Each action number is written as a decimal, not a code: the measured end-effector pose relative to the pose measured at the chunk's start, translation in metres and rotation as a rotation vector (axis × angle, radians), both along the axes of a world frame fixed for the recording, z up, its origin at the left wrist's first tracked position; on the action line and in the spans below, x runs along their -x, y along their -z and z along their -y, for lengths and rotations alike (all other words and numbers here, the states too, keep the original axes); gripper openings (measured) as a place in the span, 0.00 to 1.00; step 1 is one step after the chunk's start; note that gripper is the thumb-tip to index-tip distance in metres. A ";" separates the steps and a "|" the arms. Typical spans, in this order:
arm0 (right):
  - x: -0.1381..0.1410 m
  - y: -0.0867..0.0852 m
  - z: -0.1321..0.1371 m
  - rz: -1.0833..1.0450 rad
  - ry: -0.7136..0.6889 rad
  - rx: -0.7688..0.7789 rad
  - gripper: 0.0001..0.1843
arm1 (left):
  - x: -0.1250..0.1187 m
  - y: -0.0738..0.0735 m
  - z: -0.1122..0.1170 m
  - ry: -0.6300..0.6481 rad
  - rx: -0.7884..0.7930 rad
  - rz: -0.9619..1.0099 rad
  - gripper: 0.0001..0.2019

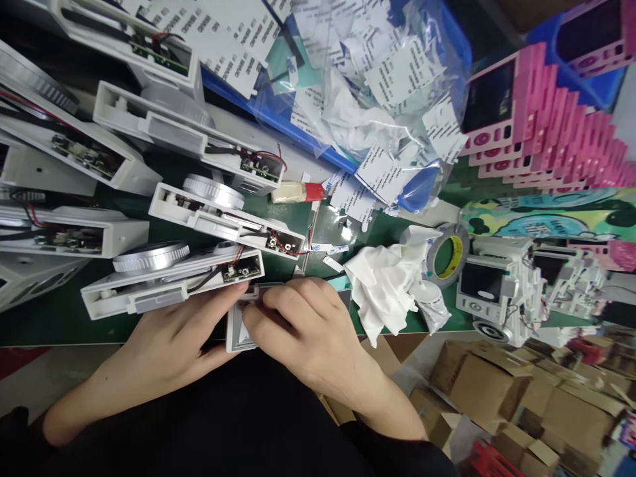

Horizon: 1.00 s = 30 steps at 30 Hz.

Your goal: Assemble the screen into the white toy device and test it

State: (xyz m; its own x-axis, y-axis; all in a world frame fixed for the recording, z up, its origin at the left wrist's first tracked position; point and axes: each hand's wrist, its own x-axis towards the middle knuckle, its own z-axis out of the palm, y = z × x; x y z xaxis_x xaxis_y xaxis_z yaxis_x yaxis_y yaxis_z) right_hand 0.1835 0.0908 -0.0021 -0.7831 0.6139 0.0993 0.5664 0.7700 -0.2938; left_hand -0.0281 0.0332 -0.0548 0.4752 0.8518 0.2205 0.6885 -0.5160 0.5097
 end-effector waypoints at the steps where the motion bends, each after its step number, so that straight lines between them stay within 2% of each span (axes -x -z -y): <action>1: -0.001 0.000 0.000 0.001 -0.005 0.000 0.11 | 0.000 0.000 0.000 0.002 0.003 -0.001 0.28; 7: -0.006 0.003 0.002 -0.056 0.028 0.101 0.10 | 0.000 0.002 0.002 -0.015 -0.028 0.015 0.24; 10: -0.006 0.001 0.000 -0.052 0.021 0.129 0.11 | 0.000 0.003 0.003 -0.021 -0.020 0.021 0.25; 19: 0.003 -0.007 -0.015 0.004 -0.052 0.111 0.07 | 0.000 0.007 0.004 -0.003 0.026 0.064 0.31; 30: 0.009 -0.015 -0.026 0.101 -0.136 0.118 0.07 | 0.001 0.006 0.004 -0.011 0.016 0.058 0.34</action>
